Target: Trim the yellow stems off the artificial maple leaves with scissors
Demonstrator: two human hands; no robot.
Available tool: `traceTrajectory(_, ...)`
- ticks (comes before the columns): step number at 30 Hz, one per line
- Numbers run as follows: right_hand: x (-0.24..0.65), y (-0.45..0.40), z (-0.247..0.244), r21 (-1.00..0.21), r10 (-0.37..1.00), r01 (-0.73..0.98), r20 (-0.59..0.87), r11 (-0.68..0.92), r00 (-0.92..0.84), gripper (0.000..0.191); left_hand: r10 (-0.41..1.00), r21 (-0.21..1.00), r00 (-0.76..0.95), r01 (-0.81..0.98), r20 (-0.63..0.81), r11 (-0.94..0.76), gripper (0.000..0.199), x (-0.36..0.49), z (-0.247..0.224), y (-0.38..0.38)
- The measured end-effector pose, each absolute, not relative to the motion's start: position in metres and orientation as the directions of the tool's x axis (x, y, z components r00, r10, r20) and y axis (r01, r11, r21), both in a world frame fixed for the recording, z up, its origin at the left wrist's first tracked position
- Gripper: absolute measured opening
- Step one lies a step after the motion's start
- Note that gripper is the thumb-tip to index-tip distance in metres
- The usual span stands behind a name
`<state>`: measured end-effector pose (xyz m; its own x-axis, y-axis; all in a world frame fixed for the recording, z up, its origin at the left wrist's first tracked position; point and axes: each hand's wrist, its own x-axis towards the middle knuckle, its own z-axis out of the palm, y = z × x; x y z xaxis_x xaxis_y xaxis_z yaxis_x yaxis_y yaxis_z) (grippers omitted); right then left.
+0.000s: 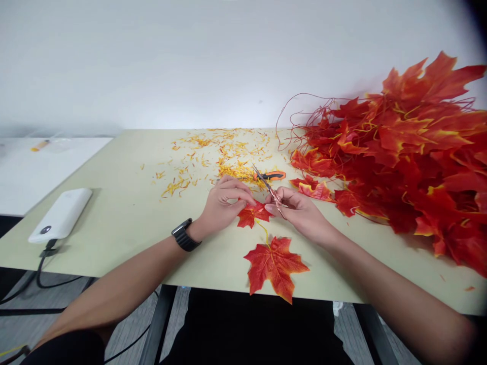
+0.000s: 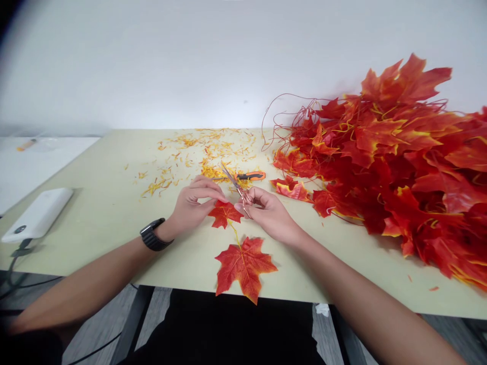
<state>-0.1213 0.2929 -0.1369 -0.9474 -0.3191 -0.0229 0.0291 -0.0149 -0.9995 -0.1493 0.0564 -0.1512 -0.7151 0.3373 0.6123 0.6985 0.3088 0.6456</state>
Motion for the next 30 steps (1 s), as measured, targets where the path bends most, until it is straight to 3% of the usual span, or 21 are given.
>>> traceTrajectory(10,-0.12,0.294,-0.137,-0.999,-0.38,0.047,-0.04,-0.009,-0.924,0.06,0.327,0.59,-0.681,0.732,0.655,0.341,0.026,-0.147,-0.153,0.058)
traceTrajectory(17,-0.123,0.295,-0.143,-1.0,-0.369,0.028,-0.021,-0.013,-0.929,0.051,0.318,0.6,-0.689,0.724,0.651,0.34,0.028,-0.147,-0.155,0.058)
traceTrajectory(20,-0.124,0.295,-0.143,-0.999,-0.331,0.013,0.0,-0.037,-0.944,0.047,0.278,0.667,-0.754,0.657,0.595,0.351,0.007,-0.144,-0.153,0.06)
traceTrajectory(21,-0.125,0.295,-0.142,-0.999,-0.31,0.004,0.012,-0.051,-0.951,0.046,0.252,0.705,-0.786,0.618,0.565,0.348,0.011,-0.143,-0.153,0.061)
traceTrajectory(22,-0.125,0.295,-0.141,-0.998,-0.284,0.001,0.017,-0.062,-0.959,0.045,0.221,0.748,-0.819,0.574,0.529,0.335,0.03,-0.143,-0.153,0.061)
traceTrajectory(25,-0.125,0.294,-0.137,-0.997,-0.181,0.023,-0.008,-0.08,-0.983,0.047,0.154,0.878,-0.899,0.434,0.409,0.203,0.061,-0.145,-0.156,0.062)
traceTrajectory(30,-0.127,0.297,-0.134,-0.985,-0.068,0.103,-0.094,-0.141,-0.993,0.054,0.19,0.975,-0.972,0.1,0.138,-0.197,0.048,-0.157,-0.163,0.06)
